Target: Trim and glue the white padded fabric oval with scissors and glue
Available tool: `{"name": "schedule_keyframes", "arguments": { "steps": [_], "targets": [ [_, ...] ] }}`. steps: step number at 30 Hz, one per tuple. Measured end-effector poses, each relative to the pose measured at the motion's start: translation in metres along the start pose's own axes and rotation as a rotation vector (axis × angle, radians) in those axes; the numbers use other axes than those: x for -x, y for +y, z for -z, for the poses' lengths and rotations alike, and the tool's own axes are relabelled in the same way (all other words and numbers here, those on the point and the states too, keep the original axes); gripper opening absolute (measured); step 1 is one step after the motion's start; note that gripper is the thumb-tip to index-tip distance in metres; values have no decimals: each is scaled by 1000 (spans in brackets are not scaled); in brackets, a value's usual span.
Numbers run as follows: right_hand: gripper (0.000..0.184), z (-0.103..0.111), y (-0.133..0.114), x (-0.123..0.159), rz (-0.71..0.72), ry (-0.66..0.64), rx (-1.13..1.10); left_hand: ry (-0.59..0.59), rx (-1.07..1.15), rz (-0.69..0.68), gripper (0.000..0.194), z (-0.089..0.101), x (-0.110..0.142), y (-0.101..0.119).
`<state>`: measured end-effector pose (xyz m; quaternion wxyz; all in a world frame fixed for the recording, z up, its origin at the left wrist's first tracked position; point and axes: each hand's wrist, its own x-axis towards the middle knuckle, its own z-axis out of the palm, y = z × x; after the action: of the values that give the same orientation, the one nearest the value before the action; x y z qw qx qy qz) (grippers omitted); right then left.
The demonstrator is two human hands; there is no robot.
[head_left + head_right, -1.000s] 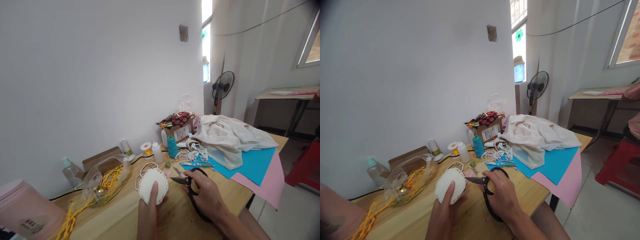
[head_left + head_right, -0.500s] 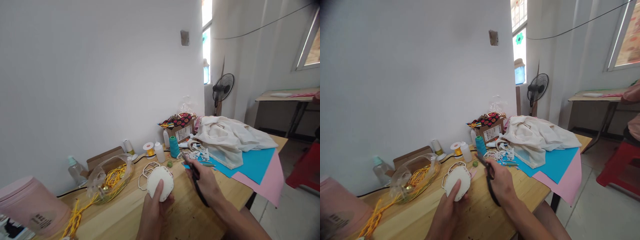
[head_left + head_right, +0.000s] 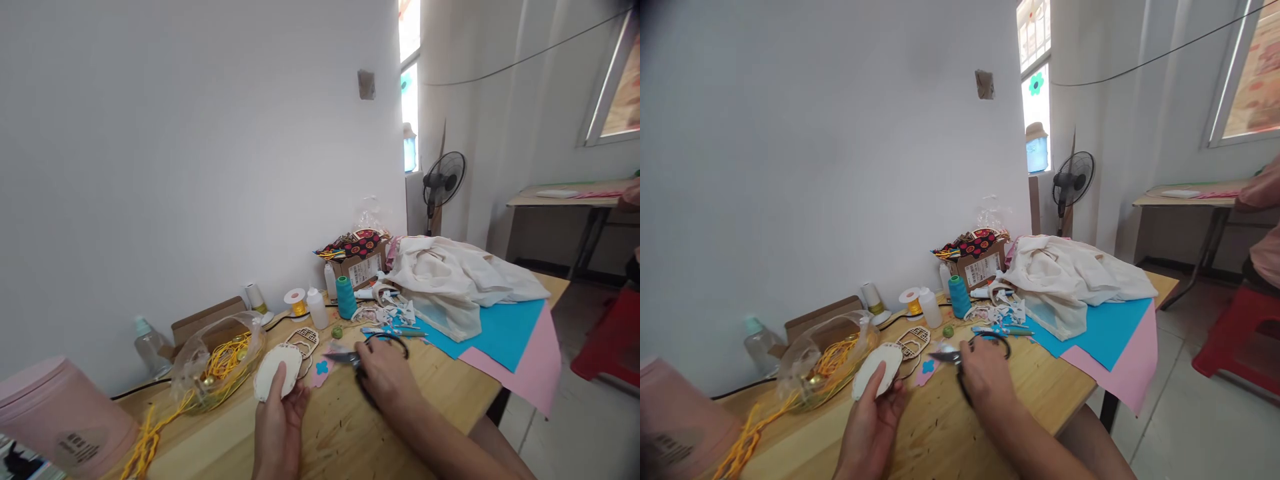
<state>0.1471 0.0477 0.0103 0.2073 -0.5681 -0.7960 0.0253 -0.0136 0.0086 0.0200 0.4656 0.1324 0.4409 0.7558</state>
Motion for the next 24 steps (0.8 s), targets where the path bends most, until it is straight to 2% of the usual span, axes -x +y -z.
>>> {"name": "schedule_keyframes", "arguments": {
  "steps": [2, 4, 8, 10, 13, 15, 19, 22, 24],
  "targets": [
    [28, 6, 14, 0, -74, 33, 34, 3, 16, -21, 18, -1, -1, 0],
    [30, 10, 16, 2, -97, 59, 20, 10, 33, -48, 18, -3, -2, -1],
    [20, -8, -22, 8, 1, 15, -72, 77, 66, -97, 15, -2, -6, 2],
    [23, -23, -44, 7, 72, 39, -35, 121, 82, -121, 13, 2, -9, 5],
    [23, -35, -54, -1, 117, 64, 66, 150, 100, -141, 11, 7, -13, 10],
    [23, -33, -43, -9, 107, 75, 98, 154, 108, -136, 11, 9, -15, 12],
    [26, -10, 1, -19, 15, 107, 158, 137, 115, -109, 13, 7, -13, 11],
    [35, 7, 30, -16, -38, 145, 183, 90, 101, -59, 14, 4, -9, 8],
    [38, 12, 37, -11, -45, 176, 146, 54, 87, -27, 16, 1, -6, 6]
  ]
}}
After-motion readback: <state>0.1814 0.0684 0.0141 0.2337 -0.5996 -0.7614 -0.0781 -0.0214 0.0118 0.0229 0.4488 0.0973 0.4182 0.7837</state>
